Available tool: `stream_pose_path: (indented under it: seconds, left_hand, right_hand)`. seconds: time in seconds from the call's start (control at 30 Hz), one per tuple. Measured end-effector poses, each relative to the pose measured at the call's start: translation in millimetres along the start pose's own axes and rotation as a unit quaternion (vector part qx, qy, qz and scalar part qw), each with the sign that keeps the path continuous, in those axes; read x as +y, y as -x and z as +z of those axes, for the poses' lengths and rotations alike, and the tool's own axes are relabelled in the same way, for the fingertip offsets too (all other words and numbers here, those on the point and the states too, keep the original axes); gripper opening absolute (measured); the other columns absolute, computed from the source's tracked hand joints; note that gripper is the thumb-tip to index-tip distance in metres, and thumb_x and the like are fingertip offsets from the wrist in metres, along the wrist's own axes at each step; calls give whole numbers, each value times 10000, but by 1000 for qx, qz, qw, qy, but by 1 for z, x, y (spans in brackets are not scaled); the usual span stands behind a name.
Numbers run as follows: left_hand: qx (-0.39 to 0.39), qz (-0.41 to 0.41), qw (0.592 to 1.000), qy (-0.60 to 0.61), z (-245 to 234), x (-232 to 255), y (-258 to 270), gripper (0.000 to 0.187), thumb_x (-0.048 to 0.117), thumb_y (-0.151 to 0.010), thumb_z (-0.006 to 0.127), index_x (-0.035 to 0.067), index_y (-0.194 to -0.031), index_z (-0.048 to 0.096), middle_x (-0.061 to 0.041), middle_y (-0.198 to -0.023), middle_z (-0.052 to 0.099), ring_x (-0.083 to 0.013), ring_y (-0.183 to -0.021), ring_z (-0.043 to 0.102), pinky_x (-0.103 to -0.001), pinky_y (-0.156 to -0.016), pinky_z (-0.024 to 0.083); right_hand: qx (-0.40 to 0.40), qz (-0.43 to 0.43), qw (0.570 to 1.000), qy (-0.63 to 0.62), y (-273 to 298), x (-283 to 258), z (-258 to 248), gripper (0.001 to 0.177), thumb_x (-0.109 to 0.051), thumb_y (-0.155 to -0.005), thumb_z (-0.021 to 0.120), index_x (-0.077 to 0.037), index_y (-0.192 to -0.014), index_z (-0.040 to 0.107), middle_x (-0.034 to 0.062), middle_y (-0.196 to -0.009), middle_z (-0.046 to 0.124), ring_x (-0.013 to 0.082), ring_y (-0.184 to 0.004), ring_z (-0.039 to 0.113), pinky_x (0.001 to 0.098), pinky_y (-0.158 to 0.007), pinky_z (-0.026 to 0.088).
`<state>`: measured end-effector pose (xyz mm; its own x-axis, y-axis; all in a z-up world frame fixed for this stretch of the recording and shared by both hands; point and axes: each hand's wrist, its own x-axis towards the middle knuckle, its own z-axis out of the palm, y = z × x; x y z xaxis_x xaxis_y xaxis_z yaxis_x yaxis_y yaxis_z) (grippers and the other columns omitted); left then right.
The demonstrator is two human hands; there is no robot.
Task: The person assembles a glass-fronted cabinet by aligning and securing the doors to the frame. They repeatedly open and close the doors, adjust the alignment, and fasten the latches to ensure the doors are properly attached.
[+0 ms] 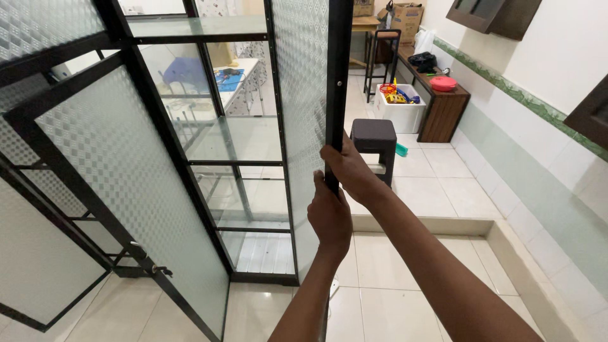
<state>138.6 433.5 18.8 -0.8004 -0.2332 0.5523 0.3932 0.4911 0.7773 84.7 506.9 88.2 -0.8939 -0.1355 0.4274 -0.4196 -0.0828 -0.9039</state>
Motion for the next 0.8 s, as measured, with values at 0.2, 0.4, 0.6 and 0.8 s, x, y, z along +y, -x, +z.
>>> stream_pose_path:
  seconds: [0.2, 0.4, 0.6, 0.8]
  left_hand:
    - [17, 0, 1000, 8, 10, 5, -1, 479, 129, -999, 638, -80, -1395, 469, -195, -846, 755, -313, -724, 765, -399, -592, 596]
    - [72, 10, 997, 13, 23, 10, 0, 493, 70, -944, 645, -72, -1380, 461, -209, -907, 760, -346, -754, 764, -412, -605, 605]
    - [14, -34, 999, 32, 28, 14, 0, 510, 59, -951, 610, -38, -1415, 423, -179, -803, 751, -319, -681, 765, -416, -572, 605]
    - [32, -24, 999, 14, 37, 17, -2, 517, 64, -945, 646, -12, -1403, 418, -174, -780, 741, -341, -669, 753, -422, -555, 585]
  right_hand:
    - [13, 39, 999, -32, -2, 5, -12, 156, -95, -949, 588, -79, -1094, 532, -34, -848, 507, 62, -781, 480, 247, -692, 437]
    - [7, 36, 998, -45, -3, 8, -24, 97, -97, -960, 607, -66, -989, 521, -21, -841, 484, 77, -782, 453, 264, -696, 417]
    - [29, 50, 997, -48, 0, 4, -31, 116, -123, -927, 622, -79, -989, 534, -25, -844, 503, 76, -798, 473, 271, -721, 421]
    - [84, 92, 992, -31, 0, 8, -39, 186, -166, -895, 639, -87, -1052, 579, -17, -895, 567, 78, -857, 524, 273, -772, 445]
